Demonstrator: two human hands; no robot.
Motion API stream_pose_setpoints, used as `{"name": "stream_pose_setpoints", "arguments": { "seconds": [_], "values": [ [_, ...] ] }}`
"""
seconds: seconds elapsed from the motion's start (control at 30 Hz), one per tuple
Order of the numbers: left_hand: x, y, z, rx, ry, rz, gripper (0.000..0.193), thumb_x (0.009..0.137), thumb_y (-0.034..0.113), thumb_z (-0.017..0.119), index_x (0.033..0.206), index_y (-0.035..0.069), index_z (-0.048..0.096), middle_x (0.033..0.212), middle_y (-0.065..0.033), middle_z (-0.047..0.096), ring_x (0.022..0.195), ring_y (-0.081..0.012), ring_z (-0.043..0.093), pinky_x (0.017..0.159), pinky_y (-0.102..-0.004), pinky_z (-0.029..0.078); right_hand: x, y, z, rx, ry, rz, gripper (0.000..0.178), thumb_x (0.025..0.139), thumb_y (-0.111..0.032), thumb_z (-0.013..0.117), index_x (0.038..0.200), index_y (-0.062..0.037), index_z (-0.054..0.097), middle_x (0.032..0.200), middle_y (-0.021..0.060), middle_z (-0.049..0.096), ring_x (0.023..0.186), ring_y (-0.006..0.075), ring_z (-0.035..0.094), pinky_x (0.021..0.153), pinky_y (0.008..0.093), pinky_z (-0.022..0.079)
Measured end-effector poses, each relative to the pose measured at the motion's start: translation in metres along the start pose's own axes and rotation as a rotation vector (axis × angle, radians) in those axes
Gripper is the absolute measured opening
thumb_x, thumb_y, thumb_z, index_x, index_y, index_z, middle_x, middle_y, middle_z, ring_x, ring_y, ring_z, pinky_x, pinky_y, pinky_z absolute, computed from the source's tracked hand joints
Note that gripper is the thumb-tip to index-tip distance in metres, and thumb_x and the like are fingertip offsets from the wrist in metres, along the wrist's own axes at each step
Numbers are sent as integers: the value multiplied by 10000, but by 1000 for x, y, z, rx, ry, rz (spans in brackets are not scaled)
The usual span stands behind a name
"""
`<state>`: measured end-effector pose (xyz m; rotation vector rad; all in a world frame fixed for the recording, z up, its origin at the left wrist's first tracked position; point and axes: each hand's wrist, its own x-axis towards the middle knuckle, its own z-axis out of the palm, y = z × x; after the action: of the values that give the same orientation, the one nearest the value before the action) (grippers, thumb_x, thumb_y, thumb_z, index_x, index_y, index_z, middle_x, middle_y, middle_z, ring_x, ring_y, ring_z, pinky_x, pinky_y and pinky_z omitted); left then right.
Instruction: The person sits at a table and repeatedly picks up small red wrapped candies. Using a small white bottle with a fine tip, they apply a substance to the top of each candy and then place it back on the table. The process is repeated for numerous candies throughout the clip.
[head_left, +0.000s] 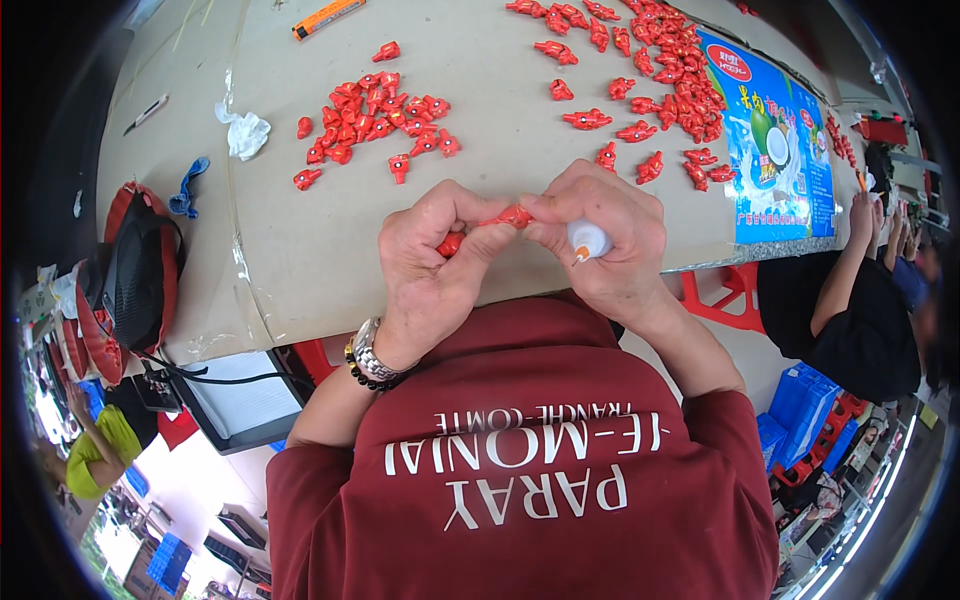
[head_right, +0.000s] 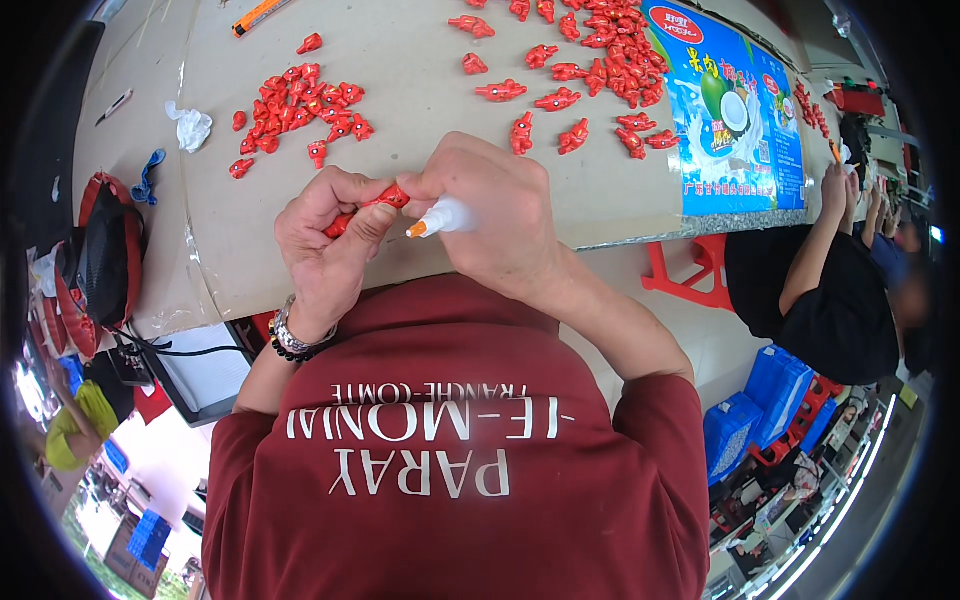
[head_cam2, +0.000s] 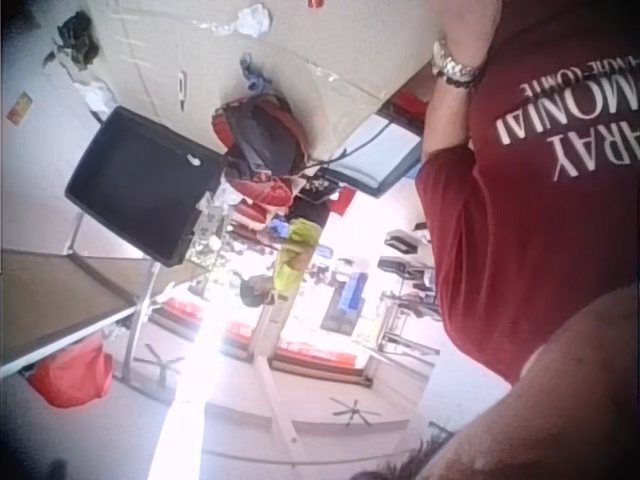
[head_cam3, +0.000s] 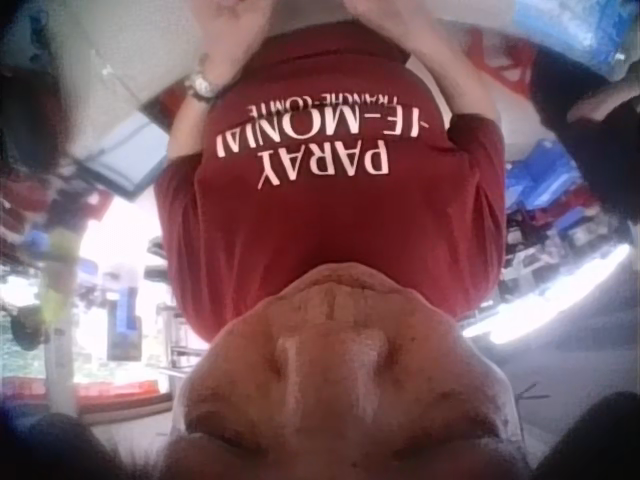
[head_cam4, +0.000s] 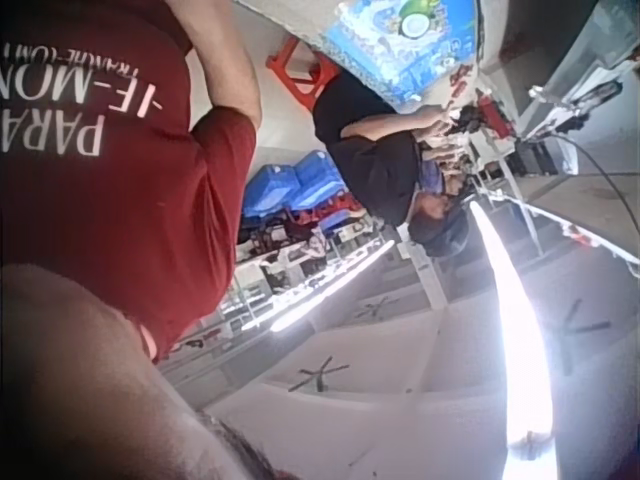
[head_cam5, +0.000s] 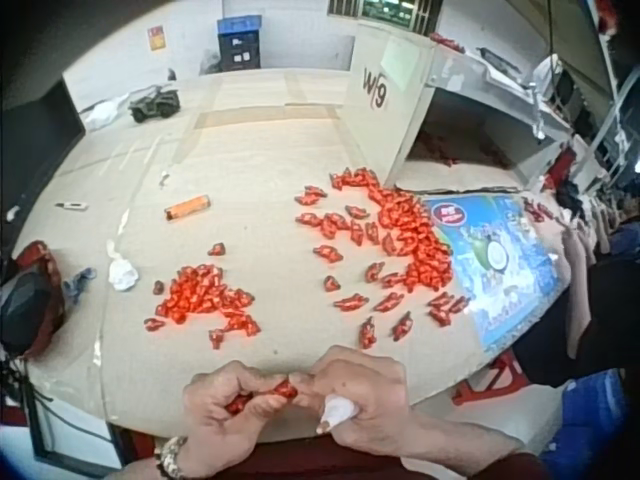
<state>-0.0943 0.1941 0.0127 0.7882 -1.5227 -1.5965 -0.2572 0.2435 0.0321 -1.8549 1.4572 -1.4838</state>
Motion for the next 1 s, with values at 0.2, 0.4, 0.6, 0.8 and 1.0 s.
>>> {"name": "stream_pose_setpoints", "arguments": {
  "seconds": [0.2,0.4,0.6,0.8,1.0],
  "values": [
    [2,1,1,28,-7,19,31,847,-13,638,829,-2,615,589,49,528,509,24,348,443,-171,257,0,0,0,0,10,2,161,673,125,654,742,10,565,628,79,545,543,187,583,446,281,440],
    [3,2,2,9,-18,29,39,845,-17,639,824,-1,611,596,49,528,515,23,351,446,-170,260,-1,-2,0,4,28,1,170,660,135,657,743,14,570,632,85,535,534,194,573,442,283,436],
    [3,3,0,1,-29,26,33,855,-6,637,862,-13,606,653,30,570,537,23,388,457,-163,284,-2,1,0,-6,29,10,192,658,100,695,808,8,618,658,78,557,579,182,576,477,277,432],
    [6,10,2,-159,-4,-115,92,887,52,620,936,-23,598,704,7,605,540,17,417,452,-162,292,4,2,-9,3,-46,107,238,697,13,754,925,-17,692,730,59,625,644,148,579,555,260,436],
    [3,6,-1,-335,-8,-285,189,915,174,609,937,-13,597,637,38,530,491,5,356,431,-173,249,3,5,-12,-5,-56,125,258,695,4,754,945,-32,699,752,54,637,662,141,584,585,255,449]
  ]
}}
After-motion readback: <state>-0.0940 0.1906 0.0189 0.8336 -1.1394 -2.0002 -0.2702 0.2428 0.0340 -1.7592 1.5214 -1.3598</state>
